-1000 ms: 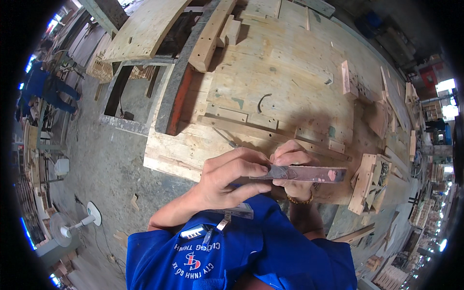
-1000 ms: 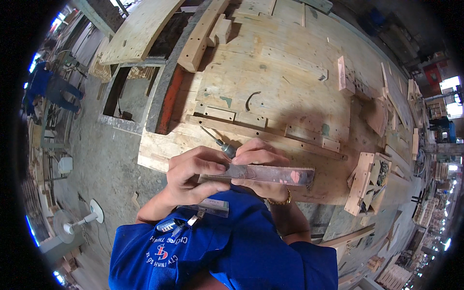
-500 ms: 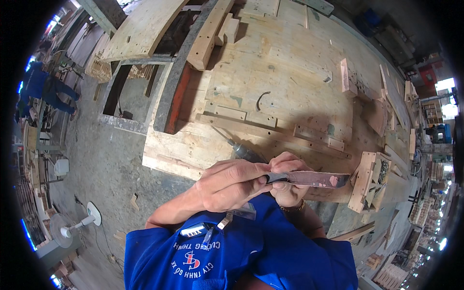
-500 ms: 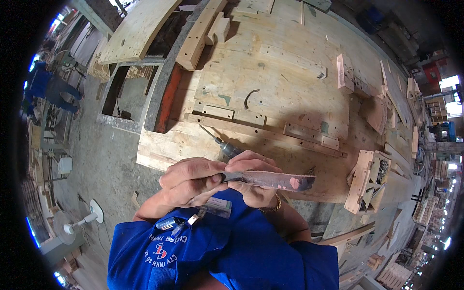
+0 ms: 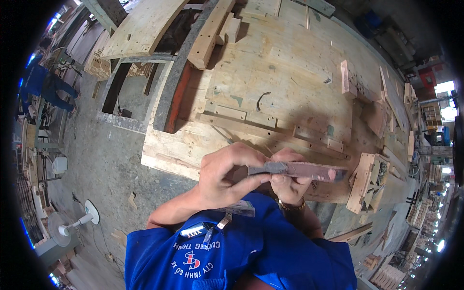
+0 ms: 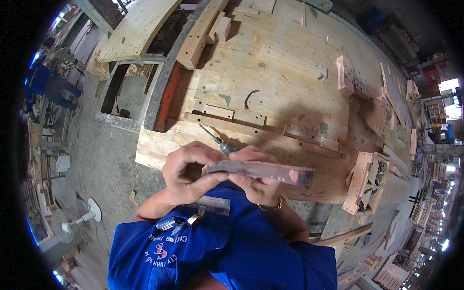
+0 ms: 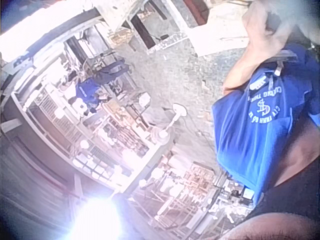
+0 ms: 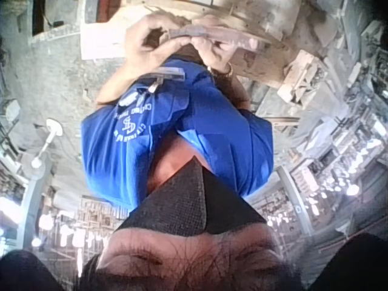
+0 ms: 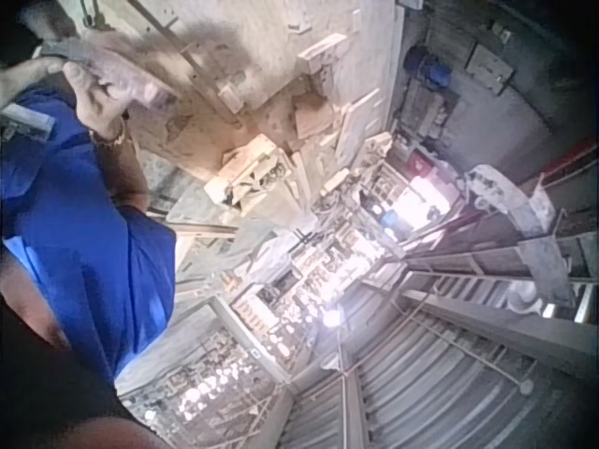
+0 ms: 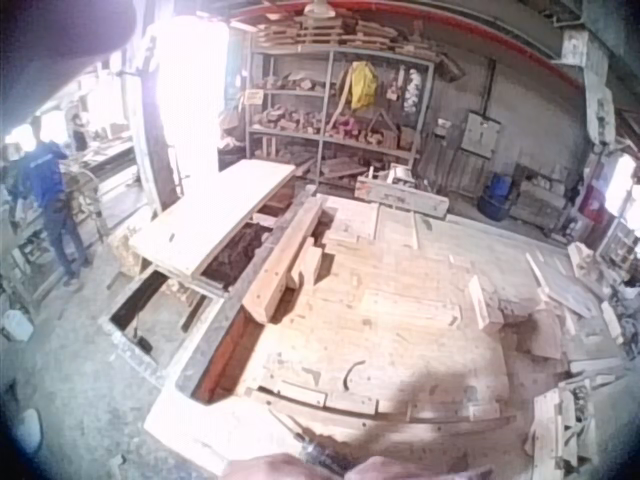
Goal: The person assembles small wooden components on a workbench. They apply glue to the edges of a wooden piece, align it with another part, and secure the joint using a power drill. The person handles multiple small wooden parts and uses a glue bottle and drill during the process.
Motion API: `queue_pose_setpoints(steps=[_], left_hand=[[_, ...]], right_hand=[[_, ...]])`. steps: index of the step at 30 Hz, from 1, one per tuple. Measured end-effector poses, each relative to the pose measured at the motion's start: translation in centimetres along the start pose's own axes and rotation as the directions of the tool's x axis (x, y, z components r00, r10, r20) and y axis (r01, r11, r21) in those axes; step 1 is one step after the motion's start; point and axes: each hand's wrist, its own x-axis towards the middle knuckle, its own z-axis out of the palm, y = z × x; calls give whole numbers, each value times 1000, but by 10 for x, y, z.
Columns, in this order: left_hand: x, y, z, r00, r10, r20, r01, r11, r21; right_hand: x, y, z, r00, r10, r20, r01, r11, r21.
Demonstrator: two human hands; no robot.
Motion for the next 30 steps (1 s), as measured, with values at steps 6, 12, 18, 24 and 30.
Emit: queue_pose_setpoints(steps=[6,12,18,24,30], left_hand=[[-5,-3,-2,918,-396,-24,391,913,-115],[-3,-1,-5,734,-657,172,679,703,-214],[-14,-22,-13,707,-658,259,697,588,-410],[-14,-27,-13,676,-702,224,695,508,-509],[-16,-33,-17,741,-647,179,668,684,-291]], right_hand=[[-1,-8,-6,947,321,-21,-322,947,-8],[-3,-3,-3,841,526,-125,-486,837,251],[4,7,-6,797,529,-290,-486,848,210],[4,16,-14,828,484,-284,-477,873,99],[3,18,-17,811,501,-301,-493,863,108]])
